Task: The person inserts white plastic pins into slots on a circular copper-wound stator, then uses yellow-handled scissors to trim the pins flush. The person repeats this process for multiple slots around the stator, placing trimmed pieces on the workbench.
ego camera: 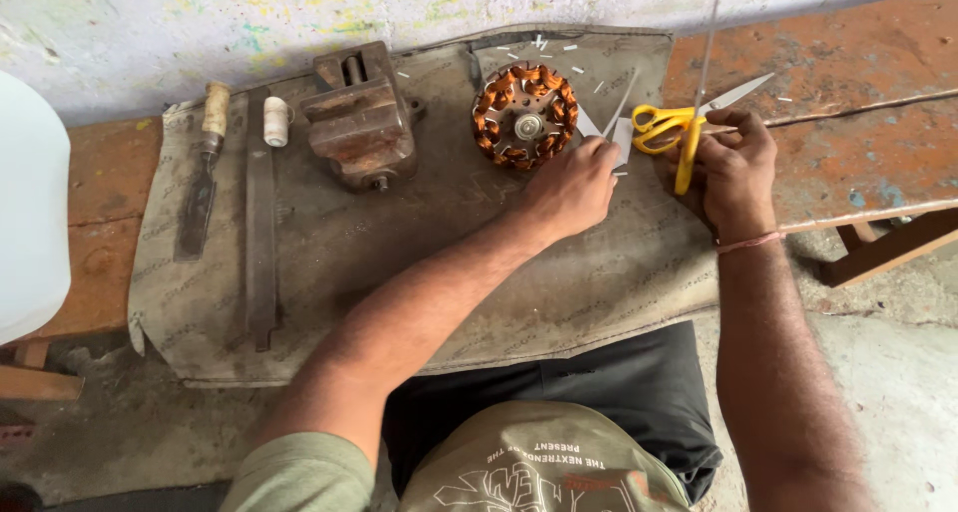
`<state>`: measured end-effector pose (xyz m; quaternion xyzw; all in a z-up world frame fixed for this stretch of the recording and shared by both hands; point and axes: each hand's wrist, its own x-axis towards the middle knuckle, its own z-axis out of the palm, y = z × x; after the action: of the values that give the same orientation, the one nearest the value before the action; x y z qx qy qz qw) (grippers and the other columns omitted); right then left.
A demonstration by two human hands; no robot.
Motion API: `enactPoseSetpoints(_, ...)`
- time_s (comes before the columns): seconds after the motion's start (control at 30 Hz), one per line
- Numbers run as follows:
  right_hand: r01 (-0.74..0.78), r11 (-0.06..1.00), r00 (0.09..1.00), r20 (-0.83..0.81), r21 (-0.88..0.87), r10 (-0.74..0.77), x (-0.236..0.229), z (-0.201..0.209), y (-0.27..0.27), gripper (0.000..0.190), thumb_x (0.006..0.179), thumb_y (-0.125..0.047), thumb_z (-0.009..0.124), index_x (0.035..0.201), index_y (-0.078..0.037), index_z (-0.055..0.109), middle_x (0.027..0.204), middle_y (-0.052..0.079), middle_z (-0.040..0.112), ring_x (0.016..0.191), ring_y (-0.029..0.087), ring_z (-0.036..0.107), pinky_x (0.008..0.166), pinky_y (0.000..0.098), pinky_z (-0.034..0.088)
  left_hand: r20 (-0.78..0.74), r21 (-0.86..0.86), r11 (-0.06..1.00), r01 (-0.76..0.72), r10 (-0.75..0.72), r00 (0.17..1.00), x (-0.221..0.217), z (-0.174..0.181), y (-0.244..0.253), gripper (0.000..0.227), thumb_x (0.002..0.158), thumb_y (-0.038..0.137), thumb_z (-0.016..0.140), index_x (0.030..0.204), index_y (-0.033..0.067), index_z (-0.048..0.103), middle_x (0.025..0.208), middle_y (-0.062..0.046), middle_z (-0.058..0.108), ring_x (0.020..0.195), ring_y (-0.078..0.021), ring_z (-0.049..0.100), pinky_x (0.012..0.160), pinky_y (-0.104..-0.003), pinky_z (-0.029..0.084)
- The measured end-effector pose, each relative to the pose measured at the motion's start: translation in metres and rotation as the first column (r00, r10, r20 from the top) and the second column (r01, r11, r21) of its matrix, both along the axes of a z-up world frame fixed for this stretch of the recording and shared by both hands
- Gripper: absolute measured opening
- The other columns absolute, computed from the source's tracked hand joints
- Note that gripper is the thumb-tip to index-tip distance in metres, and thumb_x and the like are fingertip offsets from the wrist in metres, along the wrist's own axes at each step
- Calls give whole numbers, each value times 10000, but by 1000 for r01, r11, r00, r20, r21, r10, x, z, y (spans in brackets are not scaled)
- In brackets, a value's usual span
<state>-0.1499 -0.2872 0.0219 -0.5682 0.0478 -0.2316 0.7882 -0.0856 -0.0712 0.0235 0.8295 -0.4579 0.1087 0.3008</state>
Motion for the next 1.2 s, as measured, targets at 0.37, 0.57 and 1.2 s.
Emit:
enactPoseSetpoints(0.37,-37,999,998,51,0,37,-1,-2,1,373,963,38,632,1282,91,445,1037,217,707,840,278,771,702,422,665,143,374,925,-75,23,989,29,-21,-47,87,930,43,621,954,-20,676,923,-174,657,747,-285,715,594,-455,614)
enactPoseSetpoints(0.57,-3,1000,1000,22,21,2,-4,-1,3,357,982,10,651,1281,76,467,1020,201,704,800,256,761,646,415,658,67,510,859,40,-86,994,52,-13,-53,174,901,0,645,1074,-11,664,1082,-145,599,917,-241,670,772,-389,620)
enactPoseSetpoints(1.2,-13,1000,1000,25,10,13,-1,-8,-5,340,973,25,620,1282,65,484,1057,203,710,804,235,754,642,397,649,-194,743,654,141,9,981,58,33,-65,419,877,16,703,1279,-20,591,1287,-159,616,1121,-237,648,957,-349,596)
